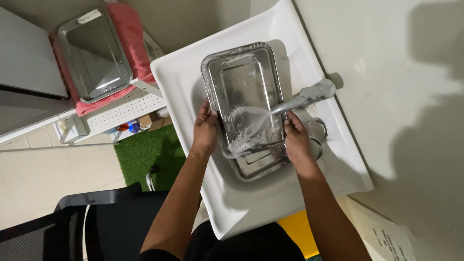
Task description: The person washes several rectangular metal trays in a white sink. They rinse each tray under running water, scrub them with a yellow sponge, and place the cleaned trays on a nearby shelf. The person also uses a pink towel to wipe the sink area.
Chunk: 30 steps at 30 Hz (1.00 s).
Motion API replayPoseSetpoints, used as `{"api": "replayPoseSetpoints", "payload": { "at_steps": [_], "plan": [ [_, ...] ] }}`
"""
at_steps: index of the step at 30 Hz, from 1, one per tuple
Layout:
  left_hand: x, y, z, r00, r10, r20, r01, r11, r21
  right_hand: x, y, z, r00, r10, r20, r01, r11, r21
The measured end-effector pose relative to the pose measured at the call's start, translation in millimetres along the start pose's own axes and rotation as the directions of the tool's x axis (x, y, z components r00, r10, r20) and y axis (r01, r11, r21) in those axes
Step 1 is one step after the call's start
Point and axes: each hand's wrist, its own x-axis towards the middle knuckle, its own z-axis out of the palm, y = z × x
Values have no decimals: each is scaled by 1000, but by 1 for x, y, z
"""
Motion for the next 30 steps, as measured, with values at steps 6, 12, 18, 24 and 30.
{"api": "replayPoseSetpoints", "payload": {
  "at_steps": [6, 12, 18, 24, 30],
  "plan": [
    [5, -8, -10, 997, 60, 51, -53, 992, -117, 10, 13, 0, 1000, 11, -2, -11, 1000, 20],
    [-20, 29, 10, 995, 85, 55, -78, 989, -127, 23, 36, -13, 993, 36, 110, -38, 999, 13],
    [-37, 41, 13, 985, 115, 131, -86, 973, -212, 23, 33, -6, 990, 129, 58, -122, 986, -111],
    [-38, 45, 11, 997, 63, 49, -50, 973, -227, 12, 43, -30, 957, 249, 150, -264, 961, 88],
    [-33, 37, 2, 999, 29, 44, -23, 991, -134, -29, -1, -22, 959, 237, 156, -236, 971, -28]
  ]
}}
